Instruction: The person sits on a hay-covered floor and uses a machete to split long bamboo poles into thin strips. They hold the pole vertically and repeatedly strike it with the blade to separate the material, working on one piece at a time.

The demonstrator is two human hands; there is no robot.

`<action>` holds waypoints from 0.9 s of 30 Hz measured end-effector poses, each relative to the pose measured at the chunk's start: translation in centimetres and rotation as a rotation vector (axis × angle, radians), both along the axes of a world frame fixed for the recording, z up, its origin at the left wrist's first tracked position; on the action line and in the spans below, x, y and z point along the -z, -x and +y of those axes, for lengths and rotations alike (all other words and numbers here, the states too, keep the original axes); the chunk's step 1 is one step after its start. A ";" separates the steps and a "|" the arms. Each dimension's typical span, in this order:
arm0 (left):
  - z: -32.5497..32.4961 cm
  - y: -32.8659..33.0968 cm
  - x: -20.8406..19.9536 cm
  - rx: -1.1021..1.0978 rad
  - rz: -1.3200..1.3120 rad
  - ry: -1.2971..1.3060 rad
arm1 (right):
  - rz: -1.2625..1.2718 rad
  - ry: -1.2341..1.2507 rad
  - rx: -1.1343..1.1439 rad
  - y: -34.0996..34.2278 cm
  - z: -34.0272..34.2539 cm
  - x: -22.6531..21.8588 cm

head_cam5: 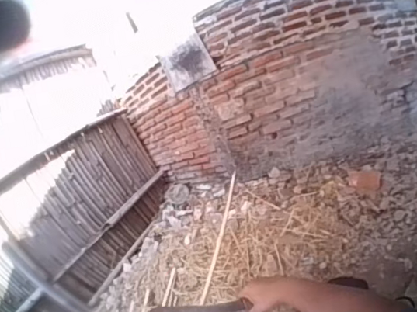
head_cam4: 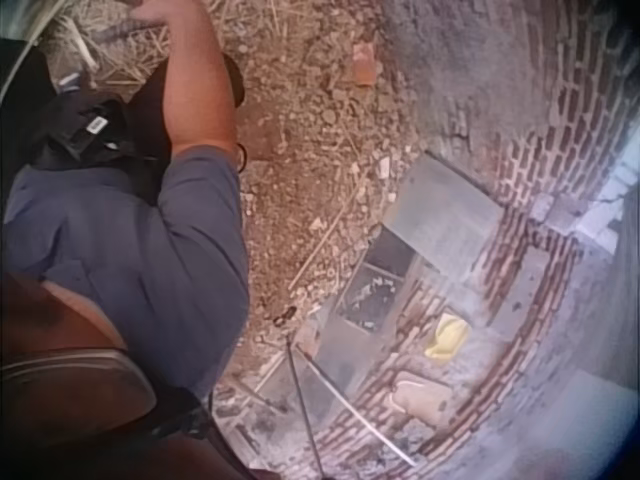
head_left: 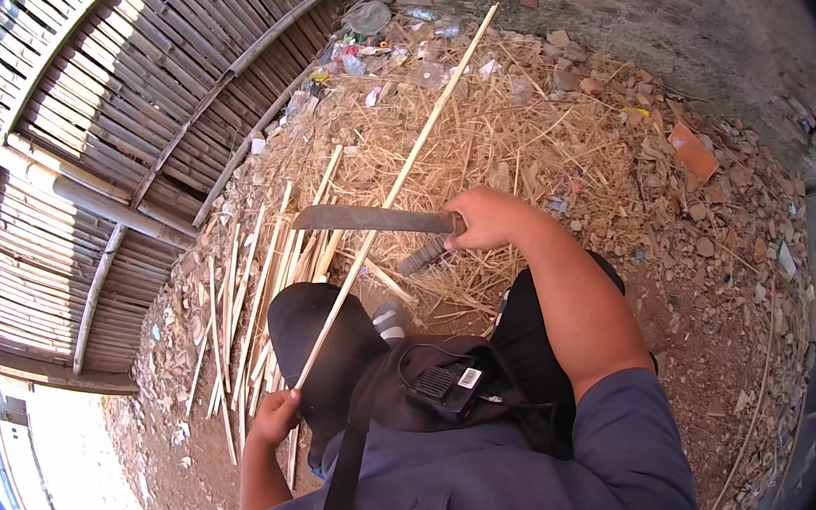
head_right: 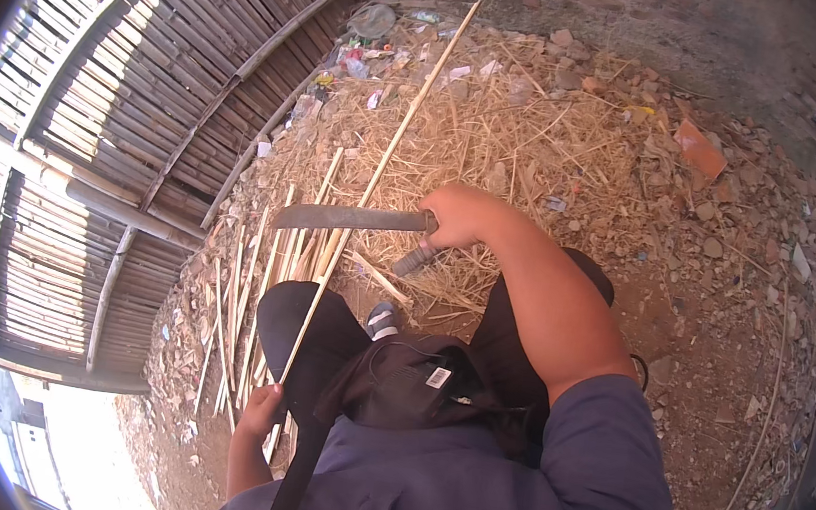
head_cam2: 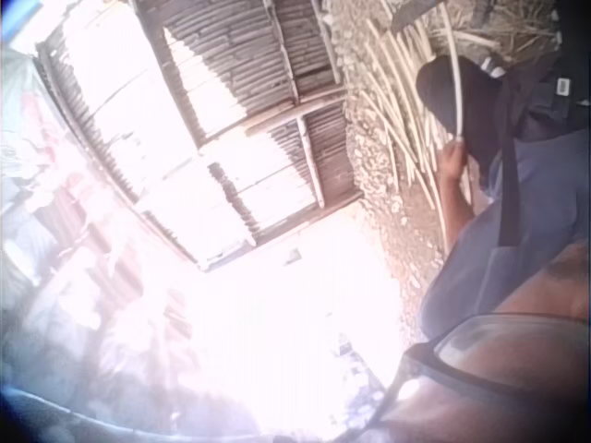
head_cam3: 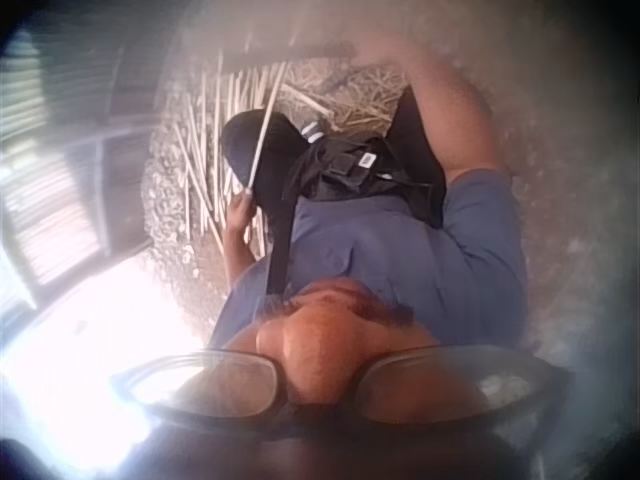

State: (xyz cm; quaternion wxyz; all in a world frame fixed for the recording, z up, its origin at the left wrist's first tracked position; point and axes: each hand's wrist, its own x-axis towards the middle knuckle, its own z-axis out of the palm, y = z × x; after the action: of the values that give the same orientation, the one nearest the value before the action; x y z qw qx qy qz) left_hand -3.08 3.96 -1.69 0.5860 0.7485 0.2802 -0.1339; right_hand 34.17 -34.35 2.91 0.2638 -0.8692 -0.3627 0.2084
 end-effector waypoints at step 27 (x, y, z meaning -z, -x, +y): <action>-0.2 0.1 0.4 0.018 -0.021 0.022 | -0.022 -0.077 0.187 -1.5 -2.2 0.4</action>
State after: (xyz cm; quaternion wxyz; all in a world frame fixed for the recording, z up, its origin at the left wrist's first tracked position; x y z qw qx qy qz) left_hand -3.15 3.81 -2.08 0.5959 0.7458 0.2659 -0.1341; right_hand 35.67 -36.57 2.47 0.3114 -0.8906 -0.2909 0.1592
